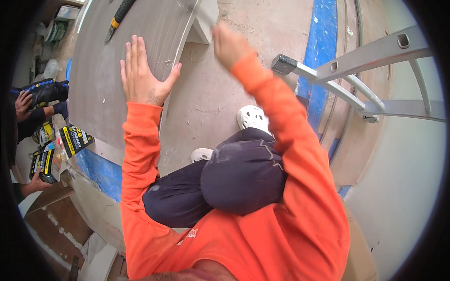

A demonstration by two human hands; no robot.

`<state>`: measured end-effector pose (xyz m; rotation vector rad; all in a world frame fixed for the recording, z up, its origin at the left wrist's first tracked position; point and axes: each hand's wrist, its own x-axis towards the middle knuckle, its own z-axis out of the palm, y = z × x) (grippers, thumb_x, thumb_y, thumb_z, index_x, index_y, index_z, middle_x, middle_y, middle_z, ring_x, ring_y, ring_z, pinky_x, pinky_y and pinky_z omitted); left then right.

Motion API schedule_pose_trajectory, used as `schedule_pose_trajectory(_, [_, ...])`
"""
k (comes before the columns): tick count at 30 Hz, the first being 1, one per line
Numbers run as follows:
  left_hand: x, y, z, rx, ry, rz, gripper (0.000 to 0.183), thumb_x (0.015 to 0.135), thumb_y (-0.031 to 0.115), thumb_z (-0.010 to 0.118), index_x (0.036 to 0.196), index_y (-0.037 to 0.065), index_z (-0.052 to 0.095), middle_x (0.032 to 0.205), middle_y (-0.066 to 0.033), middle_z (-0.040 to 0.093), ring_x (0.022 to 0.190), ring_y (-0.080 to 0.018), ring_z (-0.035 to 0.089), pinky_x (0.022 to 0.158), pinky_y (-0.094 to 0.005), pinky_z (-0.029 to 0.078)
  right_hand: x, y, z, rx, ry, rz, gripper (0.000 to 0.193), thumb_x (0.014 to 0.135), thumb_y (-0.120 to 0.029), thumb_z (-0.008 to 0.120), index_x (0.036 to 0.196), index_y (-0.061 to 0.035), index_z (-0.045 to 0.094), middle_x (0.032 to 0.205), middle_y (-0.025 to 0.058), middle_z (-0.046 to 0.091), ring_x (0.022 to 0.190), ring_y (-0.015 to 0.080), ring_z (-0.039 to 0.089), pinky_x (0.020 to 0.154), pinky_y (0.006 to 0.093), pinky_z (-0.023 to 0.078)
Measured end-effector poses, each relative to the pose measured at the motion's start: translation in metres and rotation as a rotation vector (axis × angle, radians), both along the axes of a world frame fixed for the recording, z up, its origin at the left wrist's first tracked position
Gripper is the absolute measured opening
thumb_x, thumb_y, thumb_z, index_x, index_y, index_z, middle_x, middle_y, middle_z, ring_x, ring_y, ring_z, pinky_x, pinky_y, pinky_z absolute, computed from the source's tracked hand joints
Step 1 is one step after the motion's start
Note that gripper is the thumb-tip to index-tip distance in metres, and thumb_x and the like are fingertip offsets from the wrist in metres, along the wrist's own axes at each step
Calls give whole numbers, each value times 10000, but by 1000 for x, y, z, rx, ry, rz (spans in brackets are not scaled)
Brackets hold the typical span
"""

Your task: The person kneels on the floor and uses a utility knife to score a line on a large sheet of laminate flooring. They then use a metal file to smooth the cut edge and remove burrs along the scored line.

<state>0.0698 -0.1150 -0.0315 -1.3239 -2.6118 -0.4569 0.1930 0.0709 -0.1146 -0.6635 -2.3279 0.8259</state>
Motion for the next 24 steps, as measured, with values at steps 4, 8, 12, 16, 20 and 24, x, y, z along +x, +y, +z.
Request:
schedule_pose_trajectory(4, [3, -4, 5, -15, -9, 6, 1000, 744, 543, 726, 1491, 15, 324, 1559, -138, 331, 1462, -296, 266, 1168, -511, 211, 16, -35, 5, -41, -4, 72, 214, 996, -257, 497, 961, -47, 498, 576, 256, 558, 541, 455, 589, 502, 539, 473])
schedule_pose_trajectory(8, [3, 3, 7, -22, -17, -30, 1002, 738, 528, 727, 1494, 13, 318, 1558, -143, 330, 1463, -300, 265, 1164, -518, 213, 22, -26, 2, -66, -13, 57, 224, 1001, -264, 487, 962, -44, 495, 574, 246, 560, 539, 450, 590, 500, 536, 473])
schedule_pose_trajectory(12, [2, -4, 9, -71, -5, 4, 1021, 718, 521, 732, 1492, 3, 314, 1558, -155, 324, 1461, -312, 266, 1159, -529, 216, 6, -18, -1, -130, 8, 81, 239, 1009, -270, 473, 944, -40, 481, 585, 245, 567, 552, 460, 585, 497, 543, 467])
schedule_pose_trajectory(16, [1, 3, 10, -77, -8, -19, 1016, 716, 507, 738, 1496, 15, 313, 1561, -155, 319, 1462, -314, 265, 1155, -537, 214, -15, 11, 12, -262, 22, 18, 254, 1016, -281, 454, 924, -44, 471, 602, 253, 575, 576, 476, 582, 503, 550, 461])
schedule_pose_trajectory(20, [3, 3, 13, -107, -20, 4, 1016, 711, 488, 743, 1500, 19, 307, 1562, -154, 317, 1464, -315, 261, 1155, -539, 210, 11, -16, -11, -210, 9, 80, 236, 1018, -262, 456, 938, -42, 485, 608, 251, 565, 579, 471, 576, 502, 535, 454])
schedule_pose_trajectory(24, [4, 5, 15, -121, -28, 6, 1031, 701, 482, 746, 1504, 16, 298, 1565, -155, 311, 1465, -319, 257, 1156, -541, 204, -14, 16, -6, -249, 20, 75, 204, 1012, -232, 478, 1033, -36, 529, 607, 246, 550, 588, 454, 581, 500, 506, 448])
